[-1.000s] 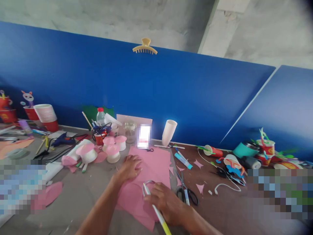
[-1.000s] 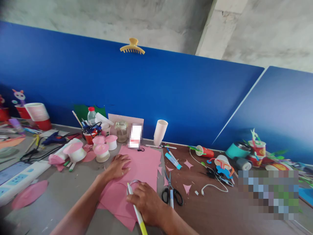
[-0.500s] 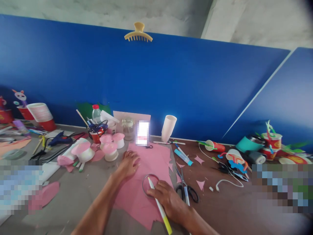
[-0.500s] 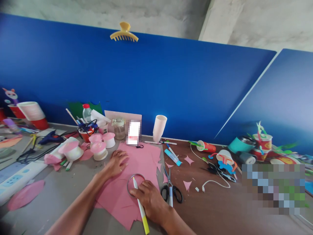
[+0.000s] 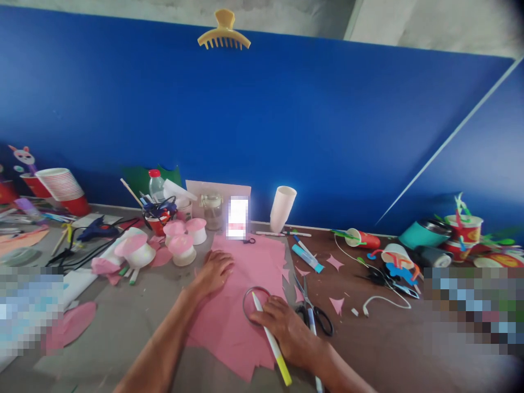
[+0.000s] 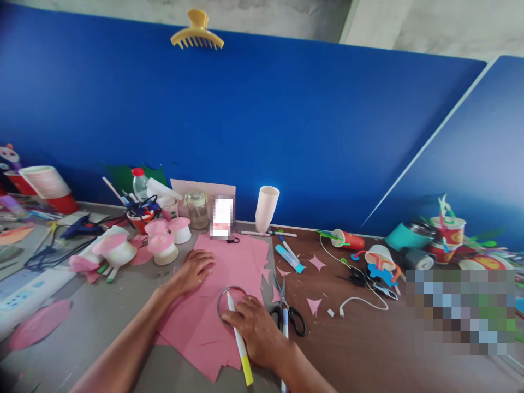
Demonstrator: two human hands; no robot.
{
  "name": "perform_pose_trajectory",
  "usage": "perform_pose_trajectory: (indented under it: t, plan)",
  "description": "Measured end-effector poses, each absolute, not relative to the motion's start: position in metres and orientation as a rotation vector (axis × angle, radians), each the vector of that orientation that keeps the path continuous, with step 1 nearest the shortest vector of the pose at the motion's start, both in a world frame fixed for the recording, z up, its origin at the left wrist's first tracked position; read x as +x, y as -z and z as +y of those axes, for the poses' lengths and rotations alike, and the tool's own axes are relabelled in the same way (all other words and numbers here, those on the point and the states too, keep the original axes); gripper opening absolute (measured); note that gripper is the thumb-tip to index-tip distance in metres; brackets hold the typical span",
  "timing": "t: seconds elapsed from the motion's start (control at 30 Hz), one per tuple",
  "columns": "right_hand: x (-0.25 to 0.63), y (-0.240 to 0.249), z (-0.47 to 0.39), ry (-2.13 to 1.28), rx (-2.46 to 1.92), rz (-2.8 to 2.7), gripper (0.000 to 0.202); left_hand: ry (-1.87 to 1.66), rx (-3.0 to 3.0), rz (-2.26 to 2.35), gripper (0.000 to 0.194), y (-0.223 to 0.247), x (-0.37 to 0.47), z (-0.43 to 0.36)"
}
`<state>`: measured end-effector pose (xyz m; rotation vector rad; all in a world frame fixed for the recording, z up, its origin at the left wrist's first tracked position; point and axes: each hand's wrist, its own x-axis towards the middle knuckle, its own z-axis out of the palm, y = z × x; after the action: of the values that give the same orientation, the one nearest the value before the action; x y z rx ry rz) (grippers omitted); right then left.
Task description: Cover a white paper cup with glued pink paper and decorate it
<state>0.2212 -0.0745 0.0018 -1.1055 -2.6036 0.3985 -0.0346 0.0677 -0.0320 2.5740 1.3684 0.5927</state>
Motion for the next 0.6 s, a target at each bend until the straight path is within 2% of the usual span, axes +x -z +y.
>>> perform_pose_trajectory:
  t: [0.27, 0.6]
  plan:
    - [0.222, 0.002, -0.074, -0.381, -1.117, -2.620, 0.033, -0.565, 2.561, 1.371, 0.025, 0.029, -0.034, 0.066]
    - [0.222, -0.001, -0.074, -0.311, -1.135, -2.660, 0.025, -0.703, 2.619, 1.332, 0.022, 0.043, -0.037, 0.070]
